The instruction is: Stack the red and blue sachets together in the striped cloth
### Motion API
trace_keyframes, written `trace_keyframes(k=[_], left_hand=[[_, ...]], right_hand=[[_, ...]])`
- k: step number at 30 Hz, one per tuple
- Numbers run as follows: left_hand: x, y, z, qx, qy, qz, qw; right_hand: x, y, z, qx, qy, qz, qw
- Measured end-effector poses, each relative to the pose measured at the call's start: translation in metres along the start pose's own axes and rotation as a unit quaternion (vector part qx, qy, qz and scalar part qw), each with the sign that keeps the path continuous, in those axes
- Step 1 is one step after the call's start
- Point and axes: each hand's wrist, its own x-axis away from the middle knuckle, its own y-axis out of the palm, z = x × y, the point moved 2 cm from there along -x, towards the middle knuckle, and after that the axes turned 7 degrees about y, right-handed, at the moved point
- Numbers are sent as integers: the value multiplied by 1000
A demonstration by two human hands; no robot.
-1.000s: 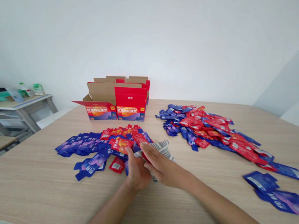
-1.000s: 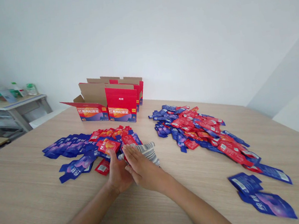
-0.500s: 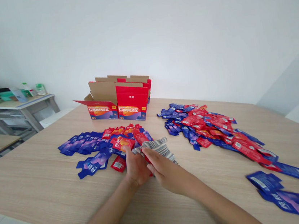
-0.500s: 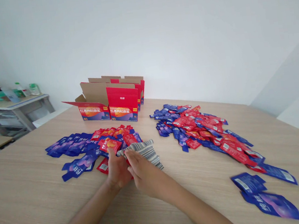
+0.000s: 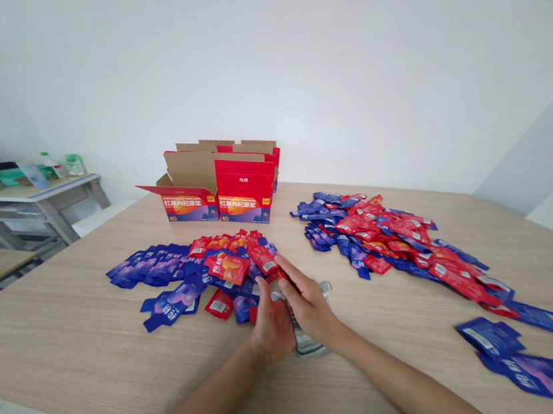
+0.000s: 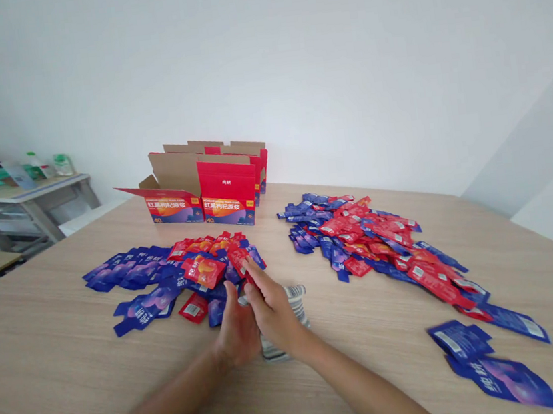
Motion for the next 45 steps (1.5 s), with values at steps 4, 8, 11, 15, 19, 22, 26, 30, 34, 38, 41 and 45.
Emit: trace_keyframes(k=[4, 8, 11, 15, 19, 22, 26, 30, 34, 38, 41, 45], left_hand=[[0, -7, -10, 22, 15, 12, 1000], [1, 1, 6, 38, 5, -12, 999], [2, 13, 23, 42, 23, -25, 999], [0, 21, 37, 36, 36, -29, 998], [-3, 14, 36, 42, 37, -38, 998], [-4, 10, 29, 47, 28, -59, 997], [-2, 10, 25, 53, 10, -84, 995], [-1, 10, 20, 59, -16, -111, 992], [-1, 10, 16, 67, -24, -123, 990], [-2, 12, 23, 69, -20, -125, 990], [-3, 13, 32, 73, -8, -128, 989], [-5, 12, 45, 72, 27, -109, 991]], right_hand=[[4, 3, -3, 23, -2, 28, 999], [6, 1, -13, -34, -3, 27, 999], [2, -7, -15, -127, 18, 42, 991], [-12, -29, -8, -140, 34, 54, 988], [-24, -50, 0, -18, 18, 25, 999], [-25, -54, 3, 56, 22, -3, 998], [-21, -49, 8, 123, 41, -29, 991], [-21, -41, 13, 149, 33, 0, 988], [-21, -33, 12, 173, -5, 30, 984], [-19, -30, 5, 213, -61, 27, 975], [-16, -29, -4, 278, -63, -13, 958], [-11, -30, -18, 369, -77, -67, 924]])
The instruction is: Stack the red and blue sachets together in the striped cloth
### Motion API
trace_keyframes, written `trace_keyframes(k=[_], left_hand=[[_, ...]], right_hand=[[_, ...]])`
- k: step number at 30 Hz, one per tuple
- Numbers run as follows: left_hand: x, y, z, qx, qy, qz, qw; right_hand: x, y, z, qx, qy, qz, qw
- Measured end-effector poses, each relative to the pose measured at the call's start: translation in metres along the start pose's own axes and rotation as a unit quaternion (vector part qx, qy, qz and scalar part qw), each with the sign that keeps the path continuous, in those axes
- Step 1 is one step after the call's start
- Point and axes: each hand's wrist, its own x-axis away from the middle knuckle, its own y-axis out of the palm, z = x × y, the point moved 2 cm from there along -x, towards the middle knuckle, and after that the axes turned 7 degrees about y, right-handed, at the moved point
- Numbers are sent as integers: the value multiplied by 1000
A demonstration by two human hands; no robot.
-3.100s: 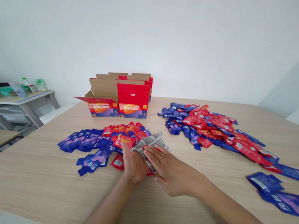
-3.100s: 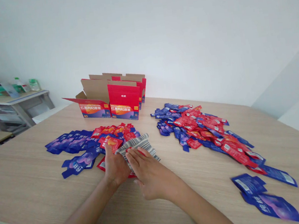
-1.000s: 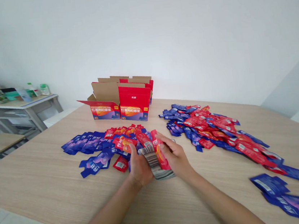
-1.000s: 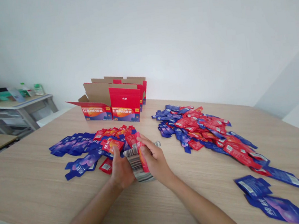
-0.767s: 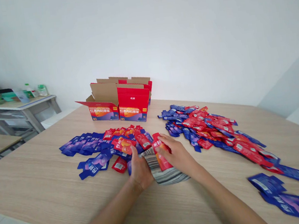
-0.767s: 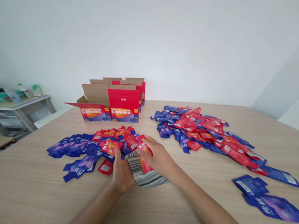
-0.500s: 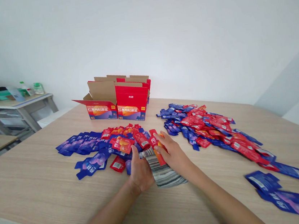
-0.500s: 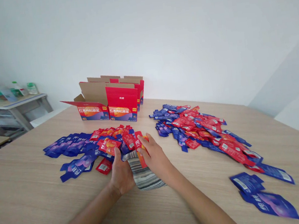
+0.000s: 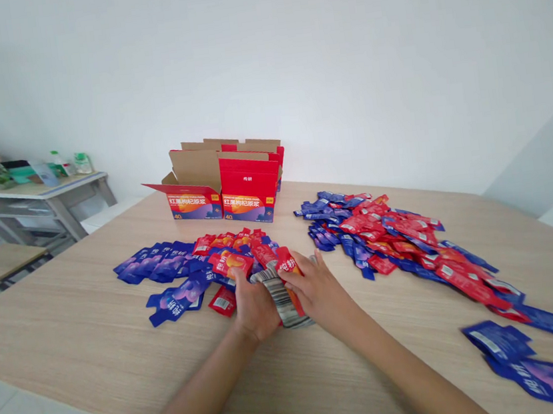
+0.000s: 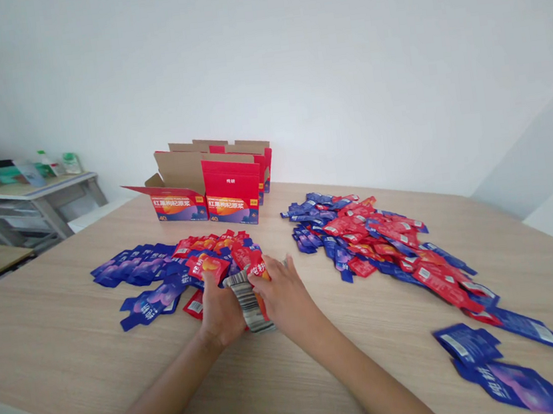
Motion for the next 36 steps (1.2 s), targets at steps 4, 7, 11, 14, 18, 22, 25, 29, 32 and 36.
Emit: trace_keyframes(k=[4, 7, 11, 14, 18, 22, 25, 29, 32, 36], left_hand=[[-1, -3, 10, -9, 33, 37, 999], [-1, -7, 9, -21, 40, 47, 998], [-1, -16, -6, -25, 23, 50, 998], [-1, -18, -17, -23, 14, 60, 998], [3, -10, -14, -28, 34, 75, 996], [4, -2, 5, -27, 88, 112, 989], [3, -3, 14, -24, 139, 143, 980], [5, -12, 7, -35, 104, 145, 983], [8, -19, -9, -41, 55, 118, 991], [10, -23, -26, -23, 0, 51, 998]], right_hand=[[5, -7, -9, 33, -24, -4, 999], [6, -3, -13, 17, -56, -3, 998], [4, 11, -12, -16, -66, -27, 997], [3, 17, -10, -66, -71, -63, 993], [9, 10, -10, -107, -90, -79, 987], [17, 1, -16, -134, -135, -82, 978], [20, 1, -20, -161, -174, -81, 968], [20, 6, -22, -209, -177, -69, 959], [19, 15, -21, -218, -140, -43, 965], [17, 24, -20, -189, -121, 4, 974]])
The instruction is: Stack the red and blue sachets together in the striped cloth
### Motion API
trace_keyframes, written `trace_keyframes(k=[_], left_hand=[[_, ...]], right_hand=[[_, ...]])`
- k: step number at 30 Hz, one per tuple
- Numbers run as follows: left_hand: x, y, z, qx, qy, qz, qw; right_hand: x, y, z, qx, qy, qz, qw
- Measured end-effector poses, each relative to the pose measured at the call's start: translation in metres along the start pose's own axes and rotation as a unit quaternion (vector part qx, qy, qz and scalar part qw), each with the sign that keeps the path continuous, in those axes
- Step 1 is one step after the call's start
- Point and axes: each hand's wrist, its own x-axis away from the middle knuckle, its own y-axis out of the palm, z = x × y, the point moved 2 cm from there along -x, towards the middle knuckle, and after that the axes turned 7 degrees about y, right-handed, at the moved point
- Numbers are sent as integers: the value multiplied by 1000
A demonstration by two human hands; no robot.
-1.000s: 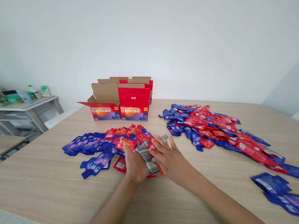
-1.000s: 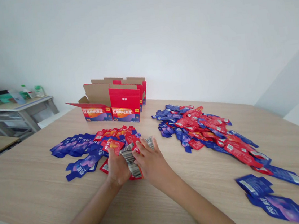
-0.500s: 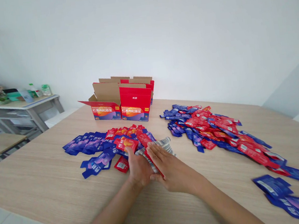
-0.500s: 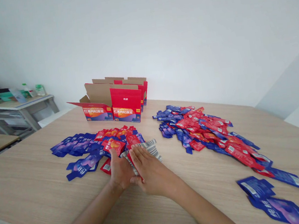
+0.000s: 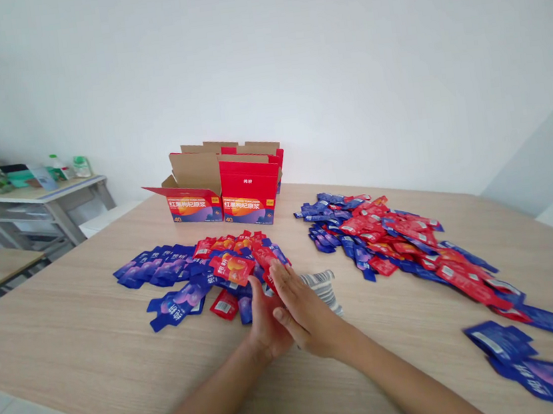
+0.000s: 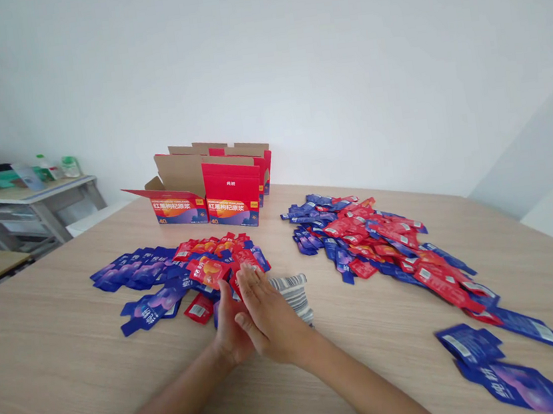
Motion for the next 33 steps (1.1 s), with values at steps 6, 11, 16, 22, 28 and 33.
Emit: trace_keyframes(k=[6, 11, 16, 22, 28, 33], left_hand=[[-3, 3, 18, -6, 39, 50, 998], [-3, 20, 37, -12, 137, 101, 985], [-5, 25, 25, 5, 77, 52, 996], [-9, 18, 19, 28, 30, 1, 999], [-9, 16, 14, 26, 0, -16, 1000], [-6, 15, 5, 24, 5, 23, 999]], right_hand=[[-2, -4, -5, 9, -31, -6, 999], [1, -18, 0, -102, 13, -71, 992], [-1, -19, 15, -245, 126, -24, 961], [-10, -6, 35, -330, 204, 81, 918], [-17, -9, 36, -355, 201, 153, 900], [-14, -9, 21, -285, 180, 98, 936]])
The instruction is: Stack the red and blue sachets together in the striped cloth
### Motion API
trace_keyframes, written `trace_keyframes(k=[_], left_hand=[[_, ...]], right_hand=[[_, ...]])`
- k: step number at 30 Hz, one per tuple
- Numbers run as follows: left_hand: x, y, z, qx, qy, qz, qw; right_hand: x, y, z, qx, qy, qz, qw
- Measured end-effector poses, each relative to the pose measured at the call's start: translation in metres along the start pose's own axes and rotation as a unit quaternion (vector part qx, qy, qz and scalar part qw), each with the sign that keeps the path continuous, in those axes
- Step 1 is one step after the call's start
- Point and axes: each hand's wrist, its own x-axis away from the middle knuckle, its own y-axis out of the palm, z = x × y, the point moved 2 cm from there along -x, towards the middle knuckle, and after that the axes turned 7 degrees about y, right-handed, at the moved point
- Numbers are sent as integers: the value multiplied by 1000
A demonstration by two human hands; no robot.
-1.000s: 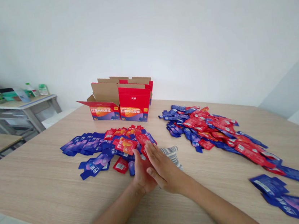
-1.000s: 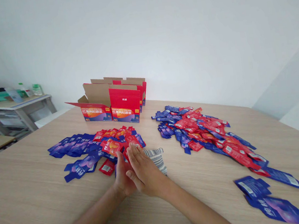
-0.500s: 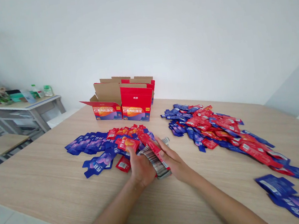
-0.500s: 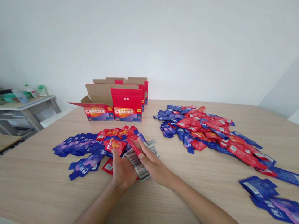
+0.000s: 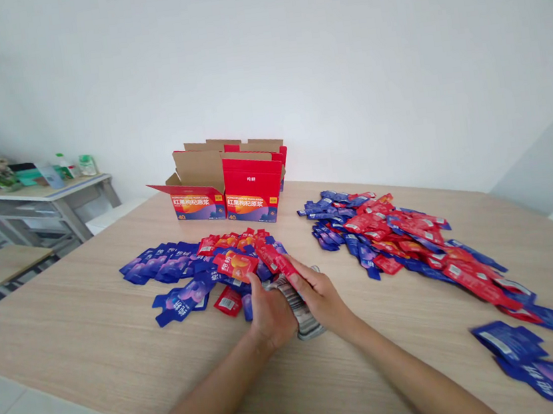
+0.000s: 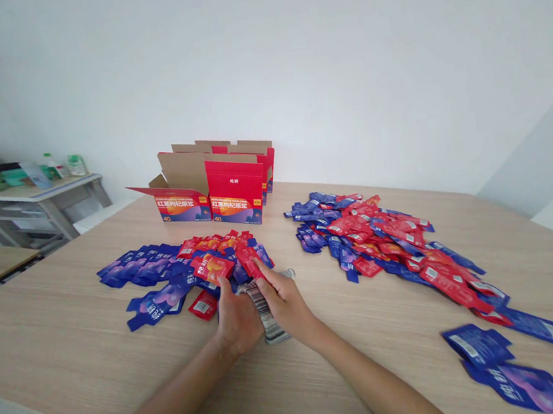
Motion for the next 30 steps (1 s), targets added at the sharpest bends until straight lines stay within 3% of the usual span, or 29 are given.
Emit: trace_keyframes(k=[5, 10, 13, 22, 30], left_hand=[[1, 4, 15, -23, 64, 70, 995], [1, 16, 34, -24, 132, 61, 989], [2, 15, 35, -33, 137, 66, 988], [9, 10, 16, -59, 73, 90, 992], [0, 3, 23, -53, 48, 56, 996]], right_hand=[[9, 3, -10, 87, -47, -96, 991], [13, -12, -30, 146, -55, -170, 973], [17, -18, -39, 180, -57, -208, 960], [24, 2, -34, 346, -133, -154, 916], [15, 14, -20, 424, -88, -115, 894]])
